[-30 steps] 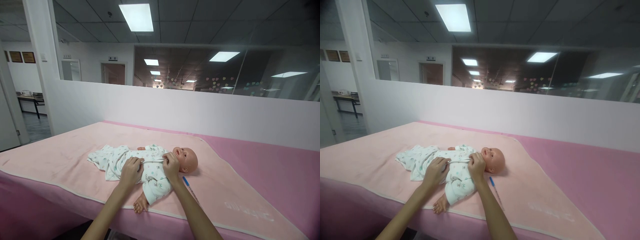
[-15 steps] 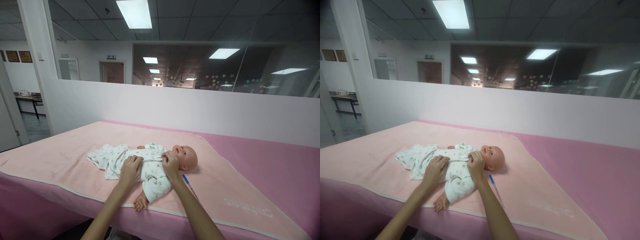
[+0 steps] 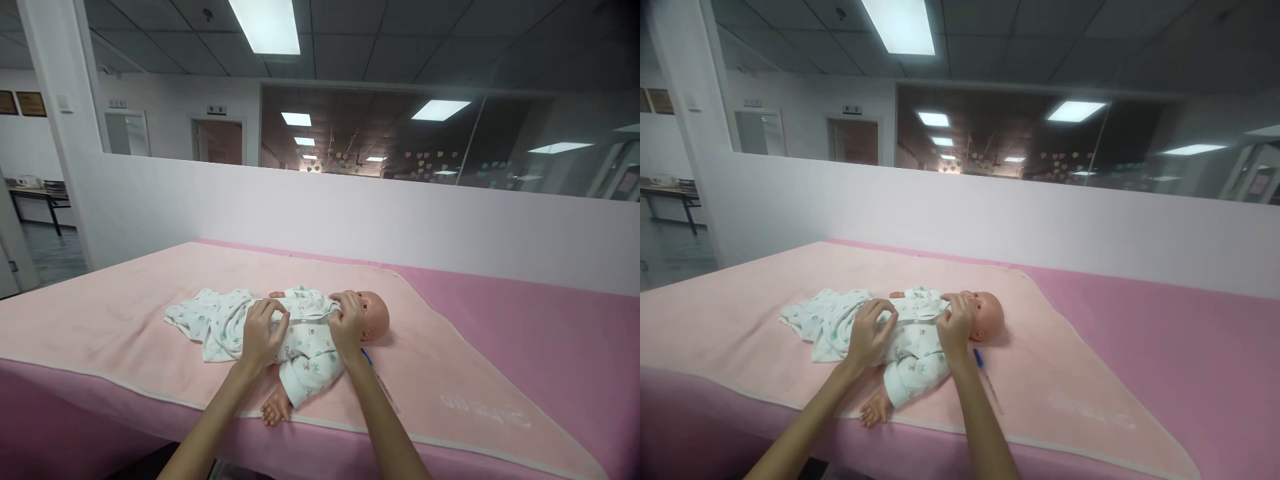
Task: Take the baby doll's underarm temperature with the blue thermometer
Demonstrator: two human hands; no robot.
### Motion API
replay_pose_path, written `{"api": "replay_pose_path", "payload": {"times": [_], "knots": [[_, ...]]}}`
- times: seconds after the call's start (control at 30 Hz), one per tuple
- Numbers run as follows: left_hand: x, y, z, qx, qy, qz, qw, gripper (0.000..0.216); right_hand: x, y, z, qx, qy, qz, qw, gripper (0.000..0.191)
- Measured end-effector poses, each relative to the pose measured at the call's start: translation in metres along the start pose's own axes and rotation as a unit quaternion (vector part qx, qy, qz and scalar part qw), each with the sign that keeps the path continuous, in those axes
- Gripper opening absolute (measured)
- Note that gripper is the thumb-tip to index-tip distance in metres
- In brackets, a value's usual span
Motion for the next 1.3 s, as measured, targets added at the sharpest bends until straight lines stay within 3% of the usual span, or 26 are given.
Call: {"api": "replay_pose_path", "payload": {"times": [0.1,0.17,0.3,0.4,0.47,0.53,0.7,0.87,0.97,1.03,1.17,1.3], "knots": [[0.021,0.009,-0.013,-0.095,0.014,0.016,0.995,0.019,-0.01,-0.04,0.003,0.006,0.09,-0.08,0.993,0.027],[0.036,0.023,-0.02,-0.135,0.024,0.049,0.989,0.024,-0.029,-0.066,-0.002,-0.03,0.161,-0.086,0.983,0.024],[0.051,0.066,-0.024,-0.164,0.045,0.17,0.971,0.026,-0.076,-0.102,-0.021,-0.199,0.216,0.008,0.956,0.024],[0.044,0.092,-0.015,-0.183,0.03,0.27,0.945,0.033,-0.103,-0.114,-0.035,-0.249,0.187,0.077,0.947,0.028],[0.037,0.099,-0.009,-0.205,0.018,0.302,0.931,0.04,-0.113,-0.12,-0.04,-0.252,0.166,0.093,0.949,0.03],[0.034,0.099,-0.004,-0.213,0.006,0.292,0.932,0.044,-0.115,-0.124,-0.042,-0.249,0.167,0.093,0.949,0.03],[0.034,0.091,0.005,-0.184,-0.05,0.17,0.967,0.032,-0.108,-0.132,-0.036,-0.253,0.248,0.1,0.93,0.028],[0.034,0.088,0.015,-0.207,-0.12,0.102,0.965,0.023,-0.09,-0.145,-0.011,-0.244,0.293,-0.006,0.924,0.03],[0.035,0.09,0.022,-0.241,-0.159,0.098,0.952,0.025,-0.068,-0.139,0.003,-0.169,0.272,-0.049,0.946,0.031],[0.034,0.093,0.026,-0.26,-0.181,0.104,0.943,0.027,-0.047,-0.126,0.011,-0.121,0.236,-0.042,0.963,0.031],[0.034,0.095,0.033,-0.274,-0.2,0.113,0.934,0.032,-0.003,-0.074,0.024,-0.113,0.118,0.092,0.982,0.024],[0.033,0.092,0.028,-0.32,-0.181,0.121,0.922,0.035,0.021,-0.012,0.016,-0.244,0.031,0.202,0.948,0.022]]}}
Point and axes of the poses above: each hand's wrist, its own x-axis towards the middle knuckle, its own y-axis out of the palm, z = x × y, the point moved 5 cm from there along x, towards the middle knuckle, and after that the axes turned 8 degrees about x, right-handed, at the moved point
